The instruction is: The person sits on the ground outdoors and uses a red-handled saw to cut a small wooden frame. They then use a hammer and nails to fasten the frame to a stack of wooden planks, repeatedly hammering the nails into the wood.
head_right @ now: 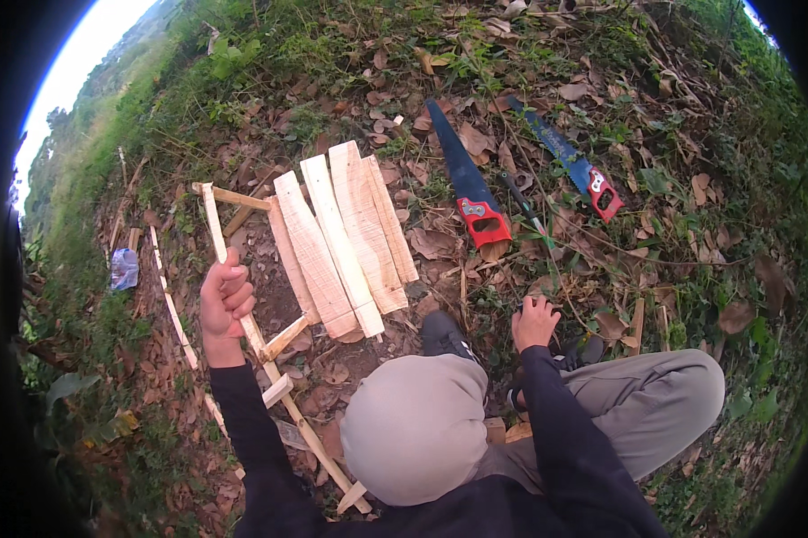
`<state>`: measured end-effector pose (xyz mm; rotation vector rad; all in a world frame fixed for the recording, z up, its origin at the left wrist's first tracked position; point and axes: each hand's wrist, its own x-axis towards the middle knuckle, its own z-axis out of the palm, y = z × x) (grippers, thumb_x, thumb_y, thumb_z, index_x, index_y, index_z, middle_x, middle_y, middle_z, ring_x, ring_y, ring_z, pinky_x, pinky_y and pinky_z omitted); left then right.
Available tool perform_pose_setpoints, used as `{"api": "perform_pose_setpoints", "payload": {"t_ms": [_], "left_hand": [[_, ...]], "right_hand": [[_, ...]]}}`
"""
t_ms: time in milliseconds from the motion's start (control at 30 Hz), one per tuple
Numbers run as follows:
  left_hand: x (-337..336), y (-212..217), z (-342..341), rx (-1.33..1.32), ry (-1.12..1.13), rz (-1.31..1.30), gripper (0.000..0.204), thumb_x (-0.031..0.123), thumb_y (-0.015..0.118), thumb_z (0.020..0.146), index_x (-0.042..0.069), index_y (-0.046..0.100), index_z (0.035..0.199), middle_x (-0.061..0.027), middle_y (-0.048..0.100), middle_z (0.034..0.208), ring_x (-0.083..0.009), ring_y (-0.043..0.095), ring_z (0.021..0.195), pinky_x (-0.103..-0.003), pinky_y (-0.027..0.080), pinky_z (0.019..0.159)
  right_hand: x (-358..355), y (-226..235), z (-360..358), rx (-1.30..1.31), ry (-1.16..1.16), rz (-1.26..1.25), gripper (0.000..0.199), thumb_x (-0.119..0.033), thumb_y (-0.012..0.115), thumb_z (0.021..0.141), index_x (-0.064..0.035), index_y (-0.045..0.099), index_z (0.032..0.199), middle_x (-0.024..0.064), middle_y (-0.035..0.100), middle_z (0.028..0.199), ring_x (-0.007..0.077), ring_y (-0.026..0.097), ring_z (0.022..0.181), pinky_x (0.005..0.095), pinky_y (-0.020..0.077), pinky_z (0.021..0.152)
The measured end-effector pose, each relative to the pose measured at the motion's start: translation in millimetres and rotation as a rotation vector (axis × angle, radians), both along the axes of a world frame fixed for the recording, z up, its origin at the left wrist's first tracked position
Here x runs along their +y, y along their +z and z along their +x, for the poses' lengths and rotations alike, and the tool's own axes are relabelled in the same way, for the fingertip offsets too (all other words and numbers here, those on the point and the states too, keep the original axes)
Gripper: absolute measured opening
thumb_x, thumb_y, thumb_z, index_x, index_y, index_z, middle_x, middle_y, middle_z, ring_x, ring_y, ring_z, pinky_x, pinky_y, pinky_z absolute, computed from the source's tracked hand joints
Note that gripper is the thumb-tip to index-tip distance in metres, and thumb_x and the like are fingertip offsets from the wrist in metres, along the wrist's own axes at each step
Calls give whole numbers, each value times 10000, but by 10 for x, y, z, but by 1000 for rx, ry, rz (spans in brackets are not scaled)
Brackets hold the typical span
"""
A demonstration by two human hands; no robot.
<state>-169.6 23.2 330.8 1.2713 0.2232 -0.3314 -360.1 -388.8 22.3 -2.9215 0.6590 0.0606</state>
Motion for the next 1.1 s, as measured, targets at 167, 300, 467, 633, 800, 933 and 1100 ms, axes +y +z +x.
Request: {"api": "perform_pose_setpoints", "payload": {"t_ms": [167,300,467,633,800,933,1100], "left_hand": [[218,273,-550,30,-24,18,246,87,557,851,176,341,773,97,253,559,-4,183,373,-201,154,314],[256,236,-1052,152,49,202,260,66,586,830,160,349,780,93,282,566,-6,211,380,-203,160,321],[471,57,-1603,319,284,262,275,29,595,820,156,356,774,82,275,553,-18,222,379,-211,165,324],[645,-64,-2014,394,494,214,181,88,533,862,173,387,796,109,257,536,-10,215,374,-211,187,311],[855,-164,-2274,434,715,154,112,104,513,878,165,434,828,110,277,532,-17,222,382,-217,196,322],[880,-208,-2149,457,727,220,140,80,539,864,159,428,834,106,255,533,-19,209,375,-217,184,324],[894,-310,-2041,407,658,227,267,46,576,835,174,352,765,94,232,529,-21,192,365,-221,161,323]], "right_hand": [[450,401,1167,-419,96,447,237,-183,577,824,-12,533,982,207,537,1026,398,552,990,508,425,844],[996,180,2165,-545,229,711,307,-129,560,833,50,571,1082,249,594,1024,441,571,976,491,466,848],[1849,44,3024,-421,235,905,420,-239,745,769,74,591,1004,219,568,986,411,558,959,460,470,851],[2156,-351,3818,-377,419,784,495,-361,827,745,72,682,934,244,668,989,366,642,969,453,500,837],[2265,-526,4191,-51,316,937,403,-328,803,712,19,721,902,249,715,866,424,700,857,467,560,762],[2223,-467,4269,20,396,798,473,-353,879,629,31,674,815,225,704,843,351,707,806,435,547,727],[2228,-234,4204,158,383,1177,470,-292,943,599,-73,552,739,29,586,727,143,532,616,314,412,565]]}}
